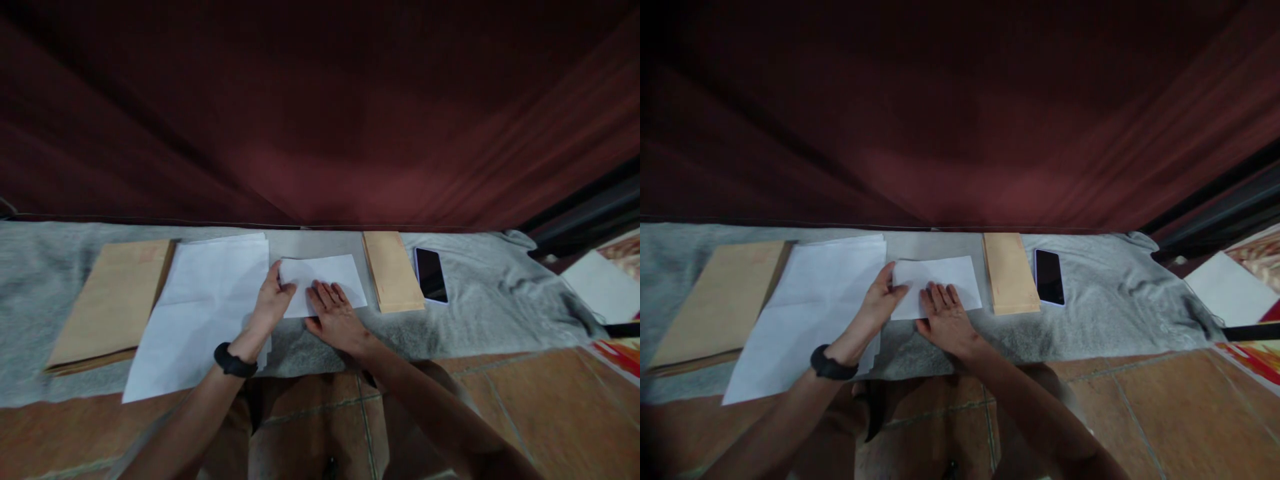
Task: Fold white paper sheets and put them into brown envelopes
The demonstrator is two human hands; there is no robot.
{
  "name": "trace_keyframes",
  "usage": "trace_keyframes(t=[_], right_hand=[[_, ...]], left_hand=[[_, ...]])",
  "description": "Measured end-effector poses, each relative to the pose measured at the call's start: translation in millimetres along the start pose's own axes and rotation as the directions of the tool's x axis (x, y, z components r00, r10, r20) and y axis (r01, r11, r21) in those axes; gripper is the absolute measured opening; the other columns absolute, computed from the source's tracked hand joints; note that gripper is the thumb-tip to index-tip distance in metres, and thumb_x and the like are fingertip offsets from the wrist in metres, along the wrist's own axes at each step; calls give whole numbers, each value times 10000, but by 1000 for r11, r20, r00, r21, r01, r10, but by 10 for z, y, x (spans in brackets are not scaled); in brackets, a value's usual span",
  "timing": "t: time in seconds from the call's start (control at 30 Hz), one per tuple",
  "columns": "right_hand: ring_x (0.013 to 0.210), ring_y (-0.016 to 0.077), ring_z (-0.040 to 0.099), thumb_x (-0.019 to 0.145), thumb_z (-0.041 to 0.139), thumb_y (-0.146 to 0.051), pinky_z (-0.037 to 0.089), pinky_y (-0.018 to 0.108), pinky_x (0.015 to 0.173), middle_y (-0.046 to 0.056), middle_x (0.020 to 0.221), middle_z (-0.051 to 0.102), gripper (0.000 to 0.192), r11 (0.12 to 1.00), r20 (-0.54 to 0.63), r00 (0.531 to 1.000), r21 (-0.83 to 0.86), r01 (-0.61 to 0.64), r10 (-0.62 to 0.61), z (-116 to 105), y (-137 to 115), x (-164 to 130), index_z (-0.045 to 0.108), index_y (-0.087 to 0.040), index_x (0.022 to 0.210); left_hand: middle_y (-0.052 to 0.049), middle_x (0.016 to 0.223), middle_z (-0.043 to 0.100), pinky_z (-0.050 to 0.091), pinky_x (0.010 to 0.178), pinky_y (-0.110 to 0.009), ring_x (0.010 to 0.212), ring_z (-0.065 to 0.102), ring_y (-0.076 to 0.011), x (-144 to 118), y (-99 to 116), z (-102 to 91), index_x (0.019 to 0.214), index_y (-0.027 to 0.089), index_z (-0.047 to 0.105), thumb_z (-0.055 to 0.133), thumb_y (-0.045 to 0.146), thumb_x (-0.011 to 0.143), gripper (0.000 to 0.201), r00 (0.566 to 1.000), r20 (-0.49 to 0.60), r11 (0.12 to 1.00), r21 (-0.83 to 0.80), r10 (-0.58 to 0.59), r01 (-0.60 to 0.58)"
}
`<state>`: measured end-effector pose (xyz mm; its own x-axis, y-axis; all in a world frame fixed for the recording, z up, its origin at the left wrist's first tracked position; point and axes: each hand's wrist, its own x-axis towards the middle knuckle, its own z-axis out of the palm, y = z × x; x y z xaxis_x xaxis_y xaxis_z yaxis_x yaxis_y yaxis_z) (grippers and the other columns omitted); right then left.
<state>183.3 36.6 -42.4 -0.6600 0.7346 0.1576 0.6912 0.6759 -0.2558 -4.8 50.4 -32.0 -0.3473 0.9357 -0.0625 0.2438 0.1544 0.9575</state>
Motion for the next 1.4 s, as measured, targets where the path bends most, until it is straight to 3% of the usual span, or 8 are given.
trace_keyframes(t=[0.2,0.4,0.6,0.87,1.0,1.1,1.23,1.4], right_hand=[[1356,232,568,1017,379,-164,436,390,1175,149,1498,572,492,931,-108,988,359,-61,106,-180,130,79,514,-109,1487],[1200,250,682,1071,345,-511,566,435,1031,93,1276,724,518,377,-210,791,926,-29,575,-404,314,214,557,-190,1418],[1205,288,684,1059,316,-540,586,488,1000,161,1371,668,616,102,-68,782,995,6,620,-392,383,237,486,-109,1466],[1194,229,673,846,735,-432,536,388,1058,16,1128,780,405,-57,-96,791,985,163,604,-616,522,248,703,-264,1214],[1041,227,713,731,860,-399,513,388,1052,-1,943,798,273,-7,-61,812,997,80,580,-644,600,187,791,-255,952],[1062,247,710,742,859,-453,516,403,1036,19,982,799,268,133,-14,902,990,-48,431,-616,646,118,814,-257,920],[1137,258,688,802,809,-512,501,403,1056,44,1093,784,309,262,50,981,960,-99,187,-588,705,39,814,-248,961],[1054,268,714,889,736,-429,538,405,998,54,1087,792,335,471,277,957,836,-283,82,-541,817,-65,783,-203,1132]], left_hand=[[-27,972,704,572,756,-300,806,690,-165,-41,270,49,1550,231,338,674,363,834,802,991,-12,881,-460,-133,113],[-131,1236,699,590,863,-349,1071,697,-217,-37,320,98,1426,193,484,641,426,894,601,954,161,770,-564,-253,299],[-84,1258,722,565,884,-339,1087,689,-225,-110,348,213,1313,216,613,795,343,761,595,956,274,770,-587,-100,249],[68,661,663,466,633,-202,591,587,-84,109,300,110,847,196,651,871,271,625,321,1000,0,832,-555,-22,18],[2,811,735,500,700,-240,712,644,-129,235,220,25,765,189,662,812,285,649,212,988,-94,930,-338,120,-145],[-56,984,759,534,845,-316,908,690,-200,289,148,-62,769,193,705,762,265,670,135,957,-52,951,-116,284,-288],[-71,1045,767,541,938,-396,1000,703,-249,282,55,-168,894,218,758,710,221,714,186,890,162,888,112,425,-445],[-95,1237,747,535,1037,-453,1153,691,-272,217,-76,-224,1195,242,741,680,162,768,438,706,535,775,142,463,-615]])
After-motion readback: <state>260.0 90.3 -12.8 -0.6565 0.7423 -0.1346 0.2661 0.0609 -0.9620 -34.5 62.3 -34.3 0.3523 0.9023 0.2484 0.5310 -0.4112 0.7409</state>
